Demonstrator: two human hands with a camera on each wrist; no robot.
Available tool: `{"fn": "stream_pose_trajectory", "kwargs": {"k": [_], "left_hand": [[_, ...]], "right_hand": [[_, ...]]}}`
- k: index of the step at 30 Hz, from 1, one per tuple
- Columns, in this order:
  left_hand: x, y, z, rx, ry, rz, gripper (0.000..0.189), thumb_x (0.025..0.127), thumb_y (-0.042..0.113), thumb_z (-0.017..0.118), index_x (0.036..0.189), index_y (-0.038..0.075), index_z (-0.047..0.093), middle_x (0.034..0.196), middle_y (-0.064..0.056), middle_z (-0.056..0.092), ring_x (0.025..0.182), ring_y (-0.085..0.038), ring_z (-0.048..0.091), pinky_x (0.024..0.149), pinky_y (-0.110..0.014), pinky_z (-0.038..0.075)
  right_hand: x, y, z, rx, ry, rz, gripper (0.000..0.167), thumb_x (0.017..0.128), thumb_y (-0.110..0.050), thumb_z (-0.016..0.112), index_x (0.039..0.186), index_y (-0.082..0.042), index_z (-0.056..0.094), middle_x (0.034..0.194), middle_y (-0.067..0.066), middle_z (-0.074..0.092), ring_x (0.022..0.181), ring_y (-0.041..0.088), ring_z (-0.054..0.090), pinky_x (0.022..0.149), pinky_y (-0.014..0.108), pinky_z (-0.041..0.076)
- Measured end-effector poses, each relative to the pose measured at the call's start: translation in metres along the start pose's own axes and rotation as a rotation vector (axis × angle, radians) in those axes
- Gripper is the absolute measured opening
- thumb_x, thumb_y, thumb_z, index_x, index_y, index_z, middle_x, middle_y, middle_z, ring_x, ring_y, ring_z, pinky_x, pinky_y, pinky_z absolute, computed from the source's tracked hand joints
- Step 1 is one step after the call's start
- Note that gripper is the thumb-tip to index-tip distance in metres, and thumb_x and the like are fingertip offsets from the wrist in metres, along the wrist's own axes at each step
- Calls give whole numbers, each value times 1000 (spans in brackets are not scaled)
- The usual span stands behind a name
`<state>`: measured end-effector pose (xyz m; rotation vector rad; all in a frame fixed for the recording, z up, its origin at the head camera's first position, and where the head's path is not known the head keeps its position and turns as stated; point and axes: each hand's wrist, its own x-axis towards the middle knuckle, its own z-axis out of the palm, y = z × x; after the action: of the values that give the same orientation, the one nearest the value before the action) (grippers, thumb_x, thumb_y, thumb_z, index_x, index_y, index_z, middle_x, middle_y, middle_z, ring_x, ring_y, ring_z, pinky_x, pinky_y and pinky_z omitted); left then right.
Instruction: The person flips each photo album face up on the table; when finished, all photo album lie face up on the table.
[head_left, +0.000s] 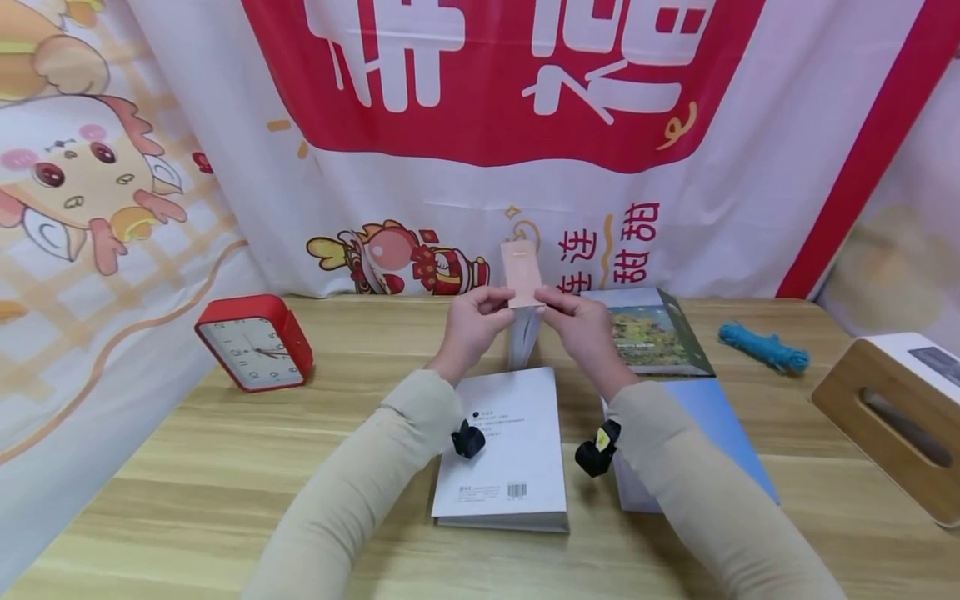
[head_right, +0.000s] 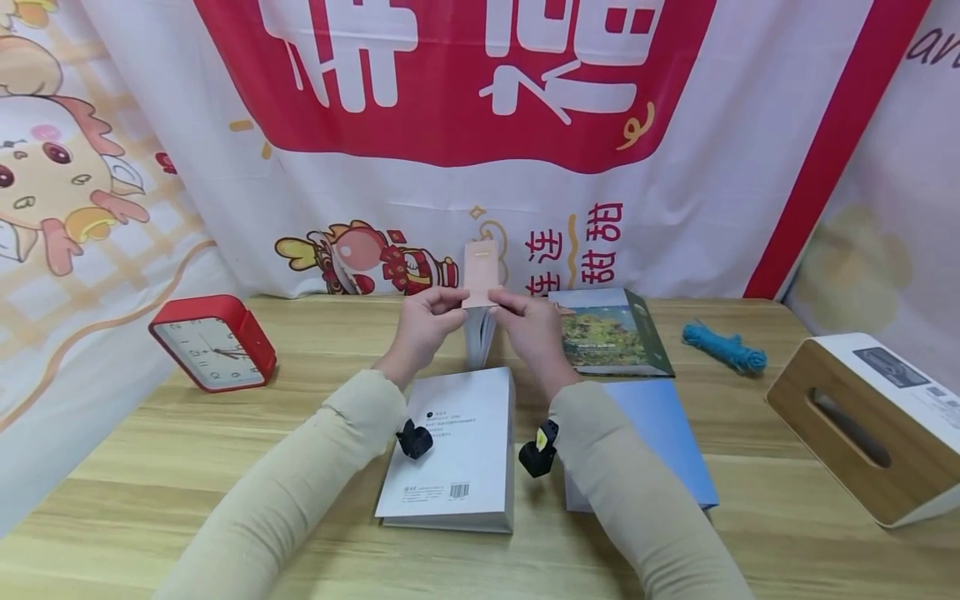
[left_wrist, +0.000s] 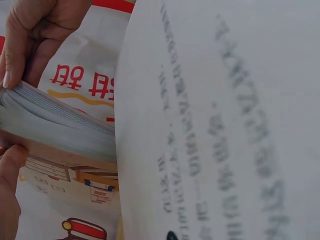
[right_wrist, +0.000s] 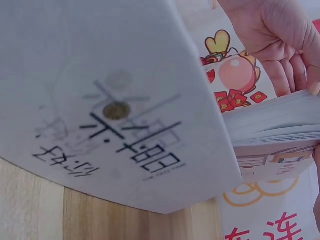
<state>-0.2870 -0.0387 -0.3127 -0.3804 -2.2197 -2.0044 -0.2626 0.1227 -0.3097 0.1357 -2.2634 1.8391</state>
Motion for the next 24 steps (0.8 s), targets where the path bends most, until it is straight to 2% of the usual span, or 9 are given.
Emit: {"fn": "stream_pose_trajectory", "kwargs": {"k": [4, 7, 11, 15, 18, 24], "left_hand": [[-4, -3, -1, -47, 28, -3, 26, 79, -6, 62, 104, 0, 66, 115, -14, 64, 106, -20, 62, 84, -25, 52], [-6, -5, -2, -60, 44, -4, 26, 79, -7, 61, 103, 0, 65, 115, -14, 64, 107, -20, 62, 84, -25, 52], [-6, -8, -3, -24, 54, 14, 25, 79, -6, 60, 102, 3, 66, 112, -11, 65, 105, -18, 62, 84, -24, 52], [-4, -8, -4, 16, 31, 46, 25, 80, -4, 60, 103, 3, 66, 113, -10, 64, 105, -17, 61, 85, -23, 51], [-3, -6, -4, 104, -6, 71, 26, 81, -1, 60, 105, 5, 66, 118, -9, 62, 107, -17, 60, 87, -24, 51], [-8, 1, -7, 395, -63, 118, 27, 83, 8, 61, 108, 14, 67, 135, -1, 51, 122, -19, 49, 98, -34, 45]], "right_hand": [[0, 0, 4, -29, -15, 5, 29, 86, -17, 65, 115, -13, 66, 126, 0, 59, 120, 10, 51, 91, 25, 48], [0, 2, 7, -6, -22, 18, 30, 86, -15, 65, 116, -12, 65, 127, 1, 59, 118, 11, 53, 90, 23, 49], [-2, 5, 11, 28, -25, 35, 31, 87, -14, 65, 117, -12, 64, 129, 2, 57, 116, 13, 54, 90, 23, 49], [-2, 4, 12, 40, 1, 23, 30, 86, -13, 65, 117, -10, 64, 129, 2, 57, 118, 12, 53, 92, 23, 48], [-1, 5, 10, 65, 27, 11, 30, 86, -11, 64, 116, -8, 65, 128, 3, 57, 118, 10, 53, 92, 23, 47], [-2, 10, 12, 103, 27, 7, 31, 85, -8, 65, 116, -6, 64, 128, 4, 58, 117, 12, 54, 91, 21, 47]]}}
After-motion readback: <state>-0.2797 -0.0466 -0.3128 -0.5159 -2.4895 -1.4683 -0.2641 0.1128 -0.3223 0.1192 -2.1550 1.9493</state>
